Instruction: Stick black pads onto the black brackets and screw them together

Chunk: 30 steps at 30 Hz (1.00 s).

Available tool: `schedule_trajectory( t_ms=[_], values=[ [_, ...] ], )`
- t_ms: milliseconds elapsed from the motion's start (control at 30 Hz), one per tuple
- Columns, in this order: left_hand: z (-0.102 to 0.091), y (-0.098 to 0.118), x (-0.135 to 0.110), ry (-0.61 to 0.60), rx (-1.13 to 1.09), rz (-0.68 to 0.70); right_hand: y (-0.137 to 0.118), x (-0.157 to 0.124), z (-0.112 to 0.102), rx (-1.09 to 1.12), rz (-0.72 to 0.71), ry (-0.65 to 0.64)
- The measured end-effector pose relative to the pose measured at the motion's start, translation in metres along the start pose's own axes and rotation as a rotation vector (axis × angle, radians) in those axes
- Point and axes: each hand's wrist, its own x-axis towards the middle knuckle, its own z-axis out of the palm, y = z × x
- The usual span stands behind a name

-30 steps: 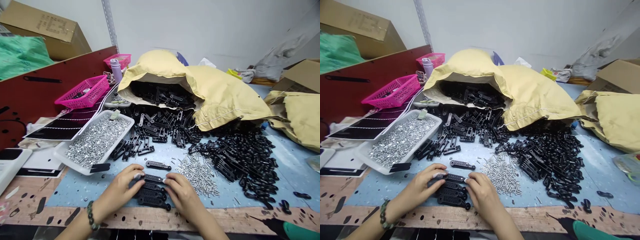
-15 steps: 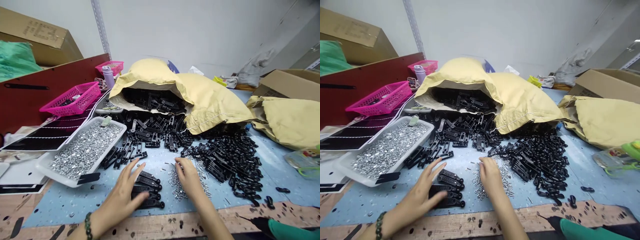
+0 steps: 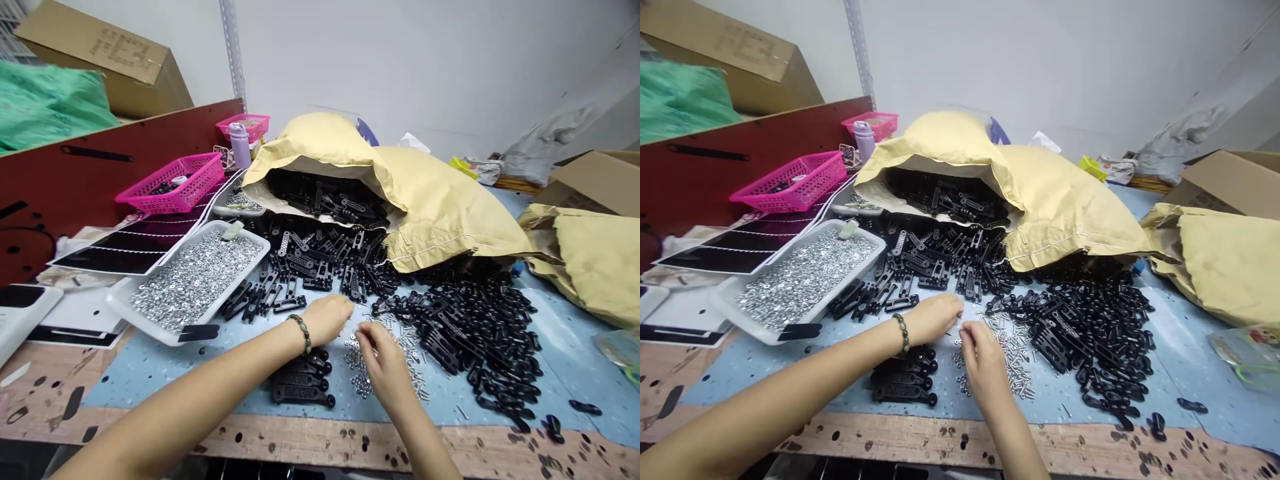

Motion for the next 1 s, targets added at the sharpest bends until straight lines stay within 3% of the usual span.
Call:
schedule_trajectory(
  t_ms=[100, 233, 367, 467, 567, 667, 833, 900, 1000],
  values=[
    [-0.023, -0.004, -0.019, 0.078, -0.110, -0.042, -0.019, -0.013, 0.007, 0.229, -0.044, -0.072],
    [-0.040, -0.008, -0.072, 0.199, -0.247, -0.122, -0.036, -0.020, 0.026, 0.302, -0.123, -0.141],
    [-0.027, -0.009, -0.127, 0.319, -0.473, -0.192, -0.046, -0.016, 0.034, 0.112, -0.223, -0.255],
    [-0.008, -0.003, -0.149, 0.360, -0.457, -0.232, -0.057, -0.011, 0.032, -0.147, -0.309, -0.308],
    [0.007, 0.005, -0.156, 0.415, -0.409, -0.210, -0.065, -0.006, 0.029, -0.239, -0.347, -0.340],
    [0.017, 0.011, -0.156, 0.411, -0.386, -0.160, -0.059, -0.004, 0.021, -0.131, -0.332, -0.359],
    [0.027, 0.016, -0.147, 0.412, -0.245, -0.035, -0.023, -0.003, 0.001, 0.002, -0.160, -0.100],
    [0.030, 0.018, -0.143, 0.413, -0.161, 0.006, -0.012, -0.001, 0.002, -0.075, -0.136, -0.058],
    [0.031, 0.021, -0.138, 0.417, -0.070, 0.034, -0.007, 0.005, 0.016, -0.188, -0.140, -0.127]
  ],
)
